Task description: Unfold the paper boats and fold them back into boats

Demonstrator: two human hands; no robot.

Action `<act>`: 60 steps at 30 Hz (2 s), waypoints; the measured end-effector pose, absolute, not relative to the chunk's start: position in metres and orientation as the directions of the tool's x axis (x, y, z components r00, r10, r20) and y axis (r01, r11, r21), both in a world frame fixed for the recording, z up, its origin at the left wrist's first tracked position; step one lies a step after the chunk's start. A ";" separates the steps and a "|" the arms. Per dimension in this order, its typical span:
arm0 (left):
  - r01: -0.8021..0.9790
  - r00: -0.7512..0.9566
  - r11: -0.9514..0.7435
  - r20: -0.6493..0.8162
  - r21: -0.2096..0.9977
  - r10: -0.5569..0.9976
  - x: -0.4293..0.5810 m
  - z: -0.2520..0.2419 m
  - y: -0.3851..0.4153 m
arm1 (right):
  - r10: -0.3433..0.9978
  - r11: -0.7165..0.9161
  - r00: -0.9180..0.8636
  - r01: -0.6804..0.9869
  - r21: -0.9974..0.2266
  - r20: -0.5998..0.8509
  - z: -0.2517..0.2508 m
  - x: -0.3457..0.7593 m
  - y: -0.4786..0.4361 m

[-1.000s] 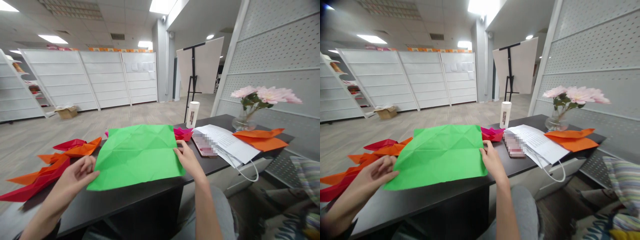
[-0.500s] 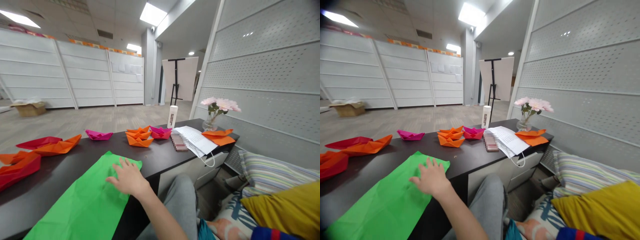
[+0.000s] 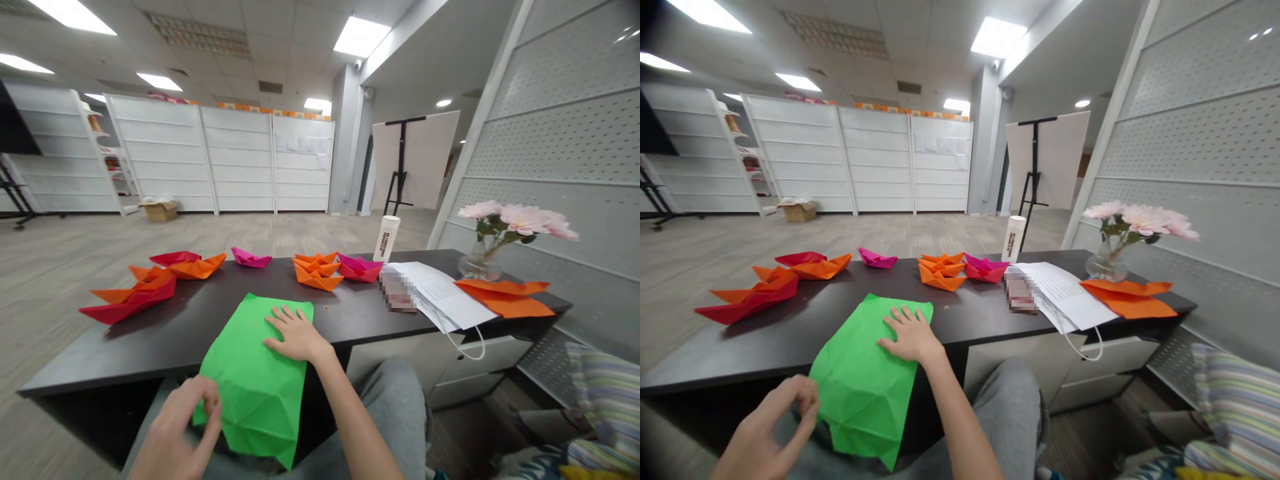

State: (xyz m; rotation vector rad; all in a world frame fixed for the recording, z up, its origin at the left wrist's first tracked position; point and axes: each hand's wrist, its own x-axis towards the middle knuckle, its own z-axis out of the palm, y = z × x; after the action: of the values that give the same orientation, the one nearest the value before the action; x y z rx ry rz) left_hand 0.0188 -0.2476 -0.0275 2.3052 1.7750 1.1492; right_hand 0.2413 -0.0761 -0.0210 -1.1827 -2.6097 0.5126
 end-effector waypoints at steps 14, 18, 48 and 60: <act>0.769 0.579 -0.629 0.289 0.115 0.762 0.007 -0.035 -0.132 | 0.743 0.645 -0.660 0.663 -0.380 0.110 -0.017 0.268 -0.058; 0.799 0.552 -0.595 0.287 0.085 0.783 -0.003 -0.038 -0.147 | 0.765 0.626 -0.628 0.674 -0.393 0.142 -0.016 0.271 -0.058; 0.798 0.525 -0.567 0.227 0.203 0.820 -0.075 -0.038 -0.134 | 0.427 0.724 -0.902 0.303 -0.620 0.058 -0.006 0.298 -0.056; 0.712 0.607 -0.649 0.228 0.269 0.761 -0.073 -0.026 -0.134 | 0.577 0.667 -0.815 0.429 -0.610 0.058 -0.013 0.288 -0.062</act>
State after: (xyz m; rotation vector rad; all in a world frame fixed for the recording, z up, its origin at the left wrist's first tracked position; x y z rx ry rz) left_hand -0.0730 -0.1343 -0.0264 2.6784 1.2361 0.4871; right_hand 0.2882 -0.0617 -0.0127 -0.8102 -2.6371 0.8724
